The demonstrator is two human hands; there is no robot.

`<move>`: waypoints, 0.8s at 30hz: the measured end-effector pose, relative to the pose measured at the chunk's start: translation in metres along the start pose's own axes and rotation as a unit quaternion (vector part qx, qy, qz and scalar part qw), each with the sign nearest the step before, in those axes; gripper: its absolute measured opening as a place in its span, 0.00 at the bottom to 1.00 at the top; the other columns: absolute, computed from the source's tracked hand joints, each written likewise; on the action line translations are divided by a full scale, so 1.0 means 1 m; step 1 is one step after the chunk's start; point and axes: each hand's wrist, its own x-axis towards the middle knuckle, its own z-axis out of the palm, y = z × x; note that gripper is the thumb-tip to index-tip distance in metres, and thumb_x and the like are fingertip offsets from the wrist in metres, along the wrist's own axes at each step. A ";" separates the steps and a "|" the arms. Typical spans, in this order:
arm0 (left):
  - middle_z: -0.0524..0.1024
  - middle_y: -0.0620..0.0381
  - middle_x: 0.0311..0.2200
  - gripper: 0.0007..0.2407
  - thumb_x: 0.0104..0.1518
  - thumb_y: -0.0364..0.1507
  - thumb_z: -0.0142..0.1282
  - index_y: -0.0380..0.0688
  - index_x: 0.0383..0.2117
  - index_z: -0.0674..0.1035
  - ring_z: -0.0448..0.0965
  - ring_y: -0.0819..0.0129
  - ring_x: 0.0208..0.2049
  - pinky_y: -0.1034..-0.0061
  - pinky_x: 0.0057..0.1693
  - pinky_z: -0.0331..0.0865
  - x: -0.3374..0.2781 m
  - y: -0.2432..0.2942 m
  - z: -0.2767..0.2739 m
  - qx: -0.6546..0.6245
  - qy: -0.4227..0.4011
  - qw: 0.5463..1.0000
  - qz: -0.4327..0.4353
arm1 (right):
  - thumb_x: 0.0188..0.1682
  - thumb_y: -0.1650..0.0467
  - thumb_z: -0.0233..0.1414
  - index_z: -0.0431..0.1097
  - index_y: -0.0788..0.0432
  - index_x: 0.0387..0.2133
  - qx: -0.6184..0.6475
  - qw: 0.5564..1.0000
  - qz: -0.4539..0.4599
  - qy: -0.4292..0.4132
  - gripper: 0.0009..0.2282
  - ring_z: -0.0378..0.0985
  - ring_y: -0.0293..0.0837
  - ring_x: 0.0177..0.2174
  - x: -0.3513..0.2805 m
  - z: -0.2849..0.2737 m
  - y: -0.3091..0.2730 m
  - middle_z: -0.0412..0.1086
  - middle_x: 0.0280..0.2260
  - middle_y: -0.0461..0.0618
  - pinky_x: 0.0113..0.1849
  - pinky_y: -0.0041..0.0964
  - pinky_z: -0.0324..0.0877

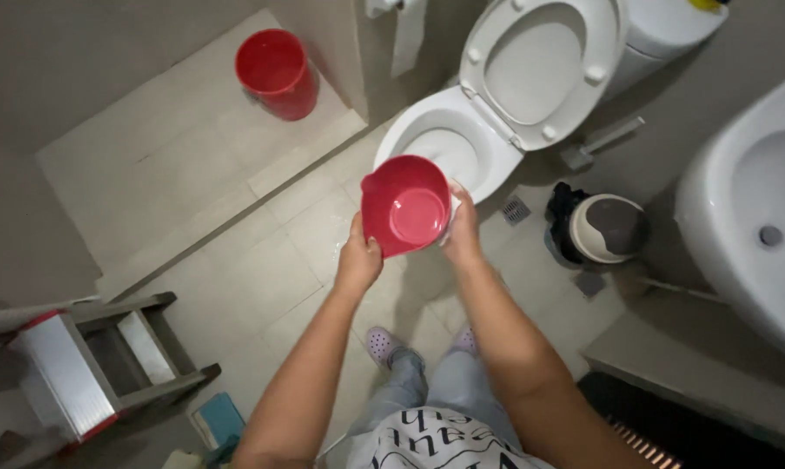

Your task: The person pours a white cleaning solution from a red scoop into a toilet bowl and scrubs the interior with a toilet brush. After cleaning, the person rinses the scoop and brush at the sink, then washes their hands and places a mug on a wall-mounted rack.

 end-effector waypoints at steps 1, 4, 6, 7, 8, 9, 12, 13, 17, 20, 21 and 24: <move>0.81 0.34 0.37 0.27 0.60 0.25 0.46 0.53 0.69 0.59 0.83 0.41 0.37 0.53 0.45 0.74 -0.006 0.023 -0.010 0.001 -0.005 1.000 0.001 | 0.57 0.61 0.46 0.68 0.59 0.56 0.001 1.000 -0.002 0.004 0.19 0.76 0.49 0.52 0.004 -0.015 -0.011 0.72 0.53 0.54 0.55 0.48 0.71; 0.81 0.37 0.38 0.27 0.59 0.25 0.43 0.56 0.68 0.59 0.85 0.48 0.33 0.59 0.42 0.77 -0.017 0.081 -0.029 0.001 -0.132 0.991 -0.037 | 0.55 0.58 0.45 0.71 0.59 0.52 -0.011 0.984 0.175 0.040 0.21 0.78 0.50 0.49 0.009 -0.065 -0.033 0.74 0.50 0.54 0.52 0.48 0.72; 0.81 0.44 0.30 0.26 0.59 0.25 0.43 0.57 0.68 0.61 0.83 0.58 0.24 0.65 0.35 0.76 -0.018 0.105 -0.027 0.035 -0.218 0.975 -0.029 | 0.50 0.57 0.47 0.73 0.57 0.50 -0.010 0.980 0.191 0.055 0.21 0.78 0.53 0.47 0.006 -0.109 -0.035 0.75 0.48 0.55 0.50 0.56 0.72; 0.81 0.44 0.30 0.26 0.59 0.25 0.43 0.57 0.68 0.61 0.83 0.58 0.24 0.65 0.35 0.76 -0.018 0.113 -0.023 0.037 -0.222 0.974 -0.026 | 0.50 0.57 0.47 0.73 0.57 0.50 -0.008 0.981 0.187 0.059 0.21 0.78 0.53 0.47 -0.001 -0.111 -0.040 0.75 0.48 0.55 0.50 0.56 0.72; 0.78 0.48 0.26 0.25 0.60 0.25 0.42 0.59 0.68 0.63 0.78 0.63 0.21 0.67 0.31 0.72 -0.020 0.120 -0.018 0.003 -0.265 0.963 -0.048 | 0.52 0.55 0.48 0.71 0.57 0.52 0.040 0.974 0.214 0.059 0.23 0.76 0.53 0.48 -0.009 -0.115 -0.046 0.74 0.50 0.54 0.53 0.56 0.69; 0.75 0.52 0.23 0.25 0.62 0.25 0.41 0.61 0.67 0.65 0.72 0.68 0.18 0.69 0.27 0.69 -0.021 0.127 -0.012 -0.030 -0.307 0.949 -0.069 | 0.53 0.53 0.48 0.70 0.57 0.55 0.089 0.965 0.240 0.059 0.25 0.75 0.53 0.50 -0.017 -0.118 -0.051 0.73 0.52 0.53 0.55 0.56 0.65; 0.72 0.59 0.19 0.23 0.62 0.25 0.41 0.57 0.66 0.67 0.68 0.73 0.15 0.75 0.23 0.65 -0.020 0.130 0.036 -0.162 -0.296 0.939 -0.071 | 0.51 0.53 0.49 0.68 0.57 0.55 0.209 0.957 0.198 -0.029 0.26 0.73 0.54 0.52 -0.049 -0.099 -0.050 0.71 0.53 0.54 0.56 0.56 0.63; 0.72 0.59 0.19 0.23 0.62 0.25 0.41 0.57 0.66 0.67 0.68 0.73 0.15 0.75 0.23 0.65 -0.027 0.148 0.042 -0.160 -0.301 0.937 -0.071 | 0.51 0.53 0.49 0.68 0.57 0.55 0.210 0.958 0.195 -0.025 0.26 0.73 0.54 0.52 -0.057 -0.092 -0.049 0.71 0.53 0.54 0.56 0.56 0.63; 0.76 0.50 0.31 0.22 0.64 0.25 0.41 0.55 0.67 0.64 0.74 0.62 0.25 0.68 0.31 0.68 -0.020 0.144 0.117 -0.214 -0.141 0.965 -0.065 | 0.55 0.56 0.46 0.66 0.58 0.58 0.372 0.920 0.107 -0.058 0.23 0.68 0.55 0.58 -0.047 -0.127 -0.027 0.69 0.58 0.55 0.61 0.56 0.60; 0.80 0.41 0.45 0.22 0.65 0.24 0.44 0.47 0.67 0.63 0.83 0.51 0.41 0.62 0.44 0.77 -0.014 0.106 0.179 -0.157 -0.011 0.983 0.091 | 0.61 0.60 0.39 0.66 0.58 0.59 0.390 0.914 0.079 0.081 0.20 0.68 0.54 0.59 -0.046 -0.148 -0.036 0.69 0.59 0.55 0.62 0.54 0.62; 0.79 0.32 0.48 0.22 0.65 0.23 0.45 0.45 0.67 0.61 0.81 0.42 0.48 0.56 0.49 0.75 -0.015 0.098 0.196 -0.104 0.055 0.981 0.152 | 0.61 0.59 0.37 0.66 0.59 0.59 0.407 0.905 0.071 0.101 0.21 0.69 0.54 0.58 -0.049 -0.147 -0.048 0.70 0.58 0.55 0.61 0.54 0.63; 0.80 0.35 0.44 0.24 0.65 0.26 0.42 0.51 0.69 0.58 0.81 0.40 0.44 0.53 0.47 0.73 -0.055 0.200 0.169 -0.085 -0.021 0.996 0.007 | 0.56 0.56 0.33 0.66 0.54 0.56 0.318 0.926 0.061 0.193 0.23 0.71 0.52 0.54 -0.059 -0.118 -0.119 0.71 0.55 0.51 0.57 0.55 0.63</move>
